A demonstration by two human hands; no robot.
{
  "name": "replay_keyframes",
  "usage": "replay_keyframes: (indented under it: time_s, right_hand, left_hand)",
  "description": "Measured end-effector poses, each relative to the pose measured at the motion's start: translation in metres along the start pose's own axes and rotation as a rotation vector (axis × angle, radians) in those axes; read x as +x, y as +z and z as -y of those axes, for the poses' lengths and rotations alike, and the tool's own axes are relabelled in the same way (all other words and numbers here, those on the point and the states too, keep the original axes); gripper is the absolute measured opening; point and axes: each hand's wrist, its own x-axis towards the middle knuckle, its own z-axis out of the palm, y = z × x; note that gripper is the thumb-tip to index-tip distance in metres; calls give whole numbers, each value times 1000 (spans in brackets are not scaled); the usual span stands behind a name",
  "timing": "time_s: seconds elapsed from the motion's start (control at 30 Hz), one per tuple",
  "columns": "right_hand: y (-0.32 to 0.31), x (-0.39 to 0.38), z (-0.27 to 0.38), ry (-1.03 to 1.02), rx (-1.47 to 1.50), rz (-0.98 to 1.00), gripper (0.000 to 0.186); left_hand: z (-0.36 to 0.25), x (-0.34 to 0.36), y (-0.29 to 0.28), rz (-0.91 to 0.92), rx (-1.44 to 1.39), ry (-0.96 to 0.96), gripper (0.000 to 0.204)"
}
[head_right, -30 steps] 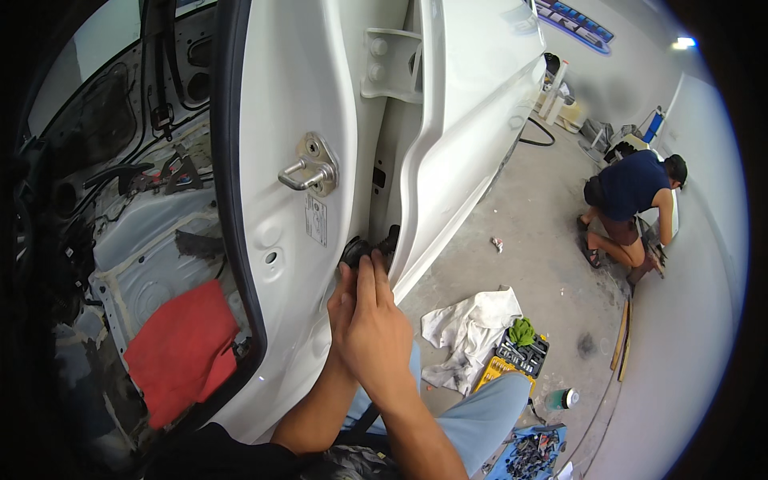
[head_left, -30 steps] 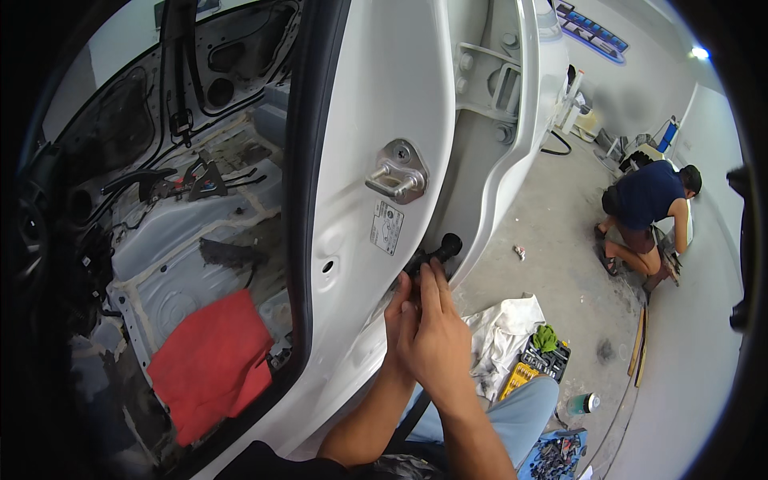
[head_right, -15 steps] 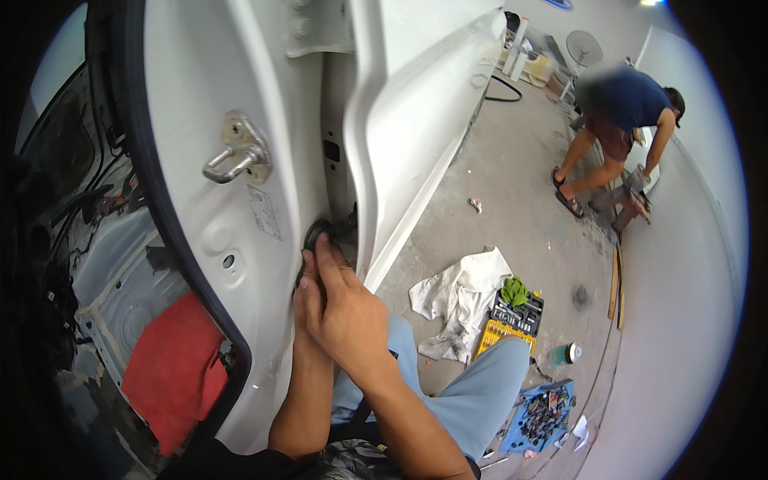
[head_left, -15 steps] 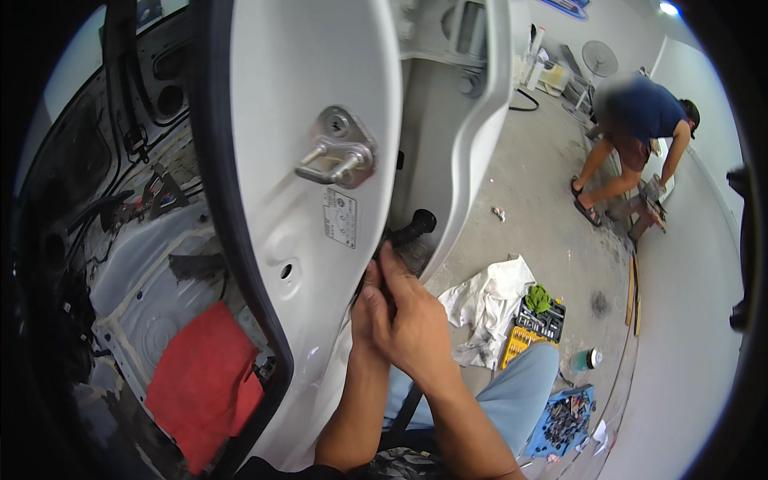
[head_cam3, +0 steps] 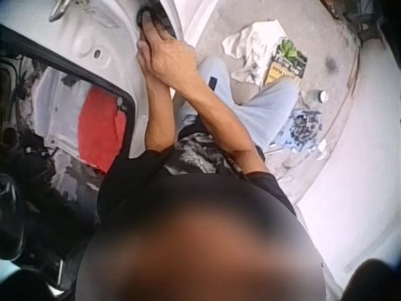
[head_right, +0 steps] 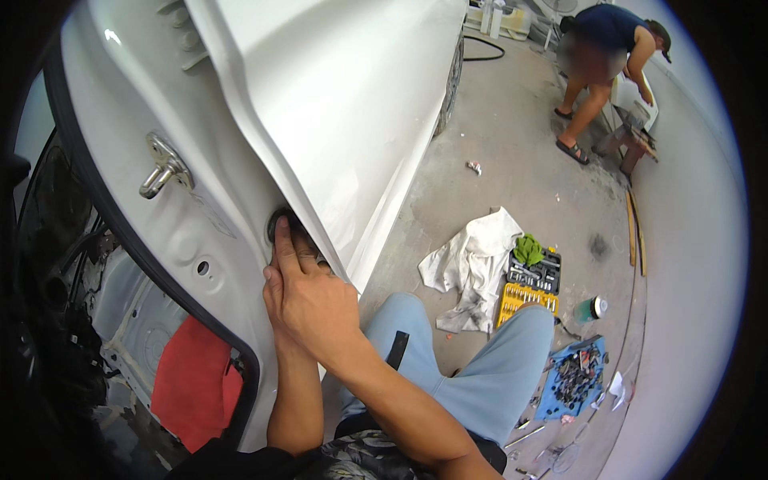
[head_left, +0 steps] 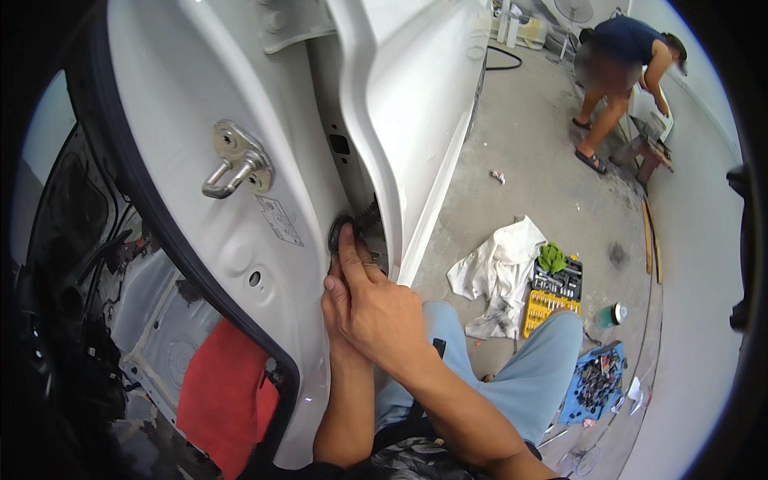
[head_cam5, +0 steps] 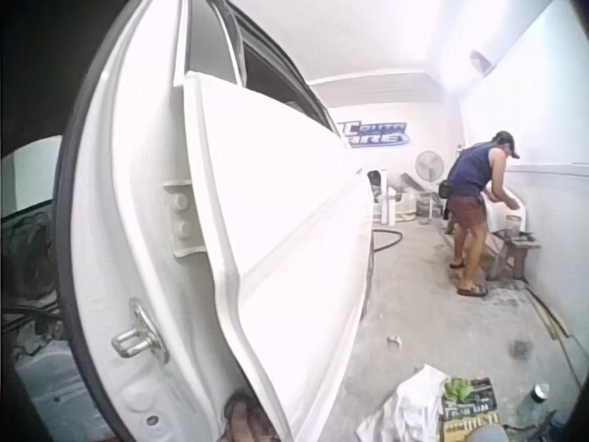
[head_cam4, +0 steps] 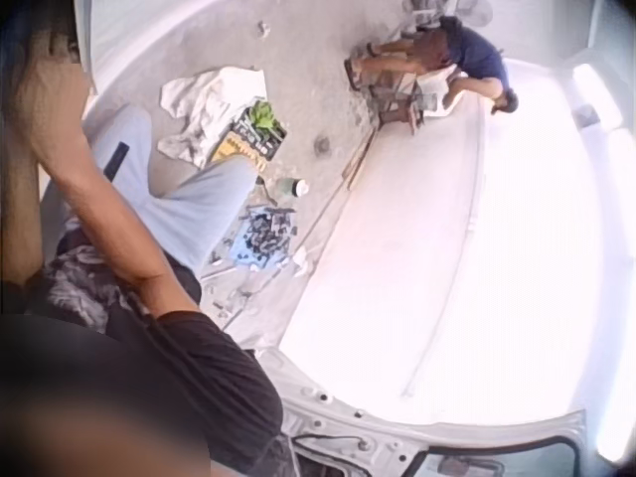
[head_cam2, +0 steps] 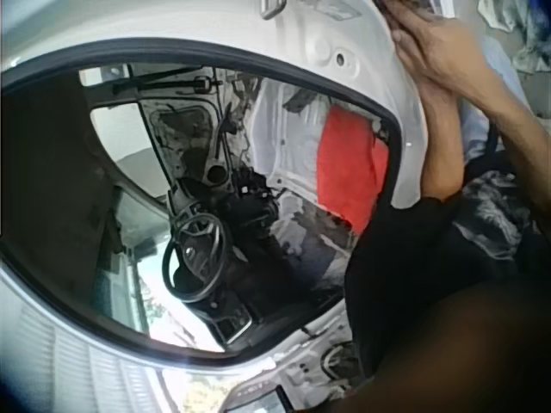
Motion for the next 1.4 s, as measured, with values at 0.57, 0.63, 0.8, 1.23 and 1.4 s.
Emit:
replay_keyframes:
  time_s: [0.57, 0.63, 0.8, 1.23, 1.4]
  right_hand:
    - [-9, 1, -4, -13, 41, 8, 56]
    - [-8, -1, -4, -132, -41, -3, 54]
    - [-15, 0, 1, 29, 173, 33, 53]
    - [-214, -182, -351, 684, 152, -534, 21]
    - [-184, -171, -617, 970, -131, -453, 44]
  left_hand:
    - [-7, 3, 8, -204, 65, -15, 44]
    - [-6, 4, 1, -167, 51, -24, 42]
    - [-5, 3, -2, -92, 49, -28, 38]
    - [8, -16, 25, -161, 106, 97, 32]
    - [14, -13, 48, -288, 194, 103, 40]
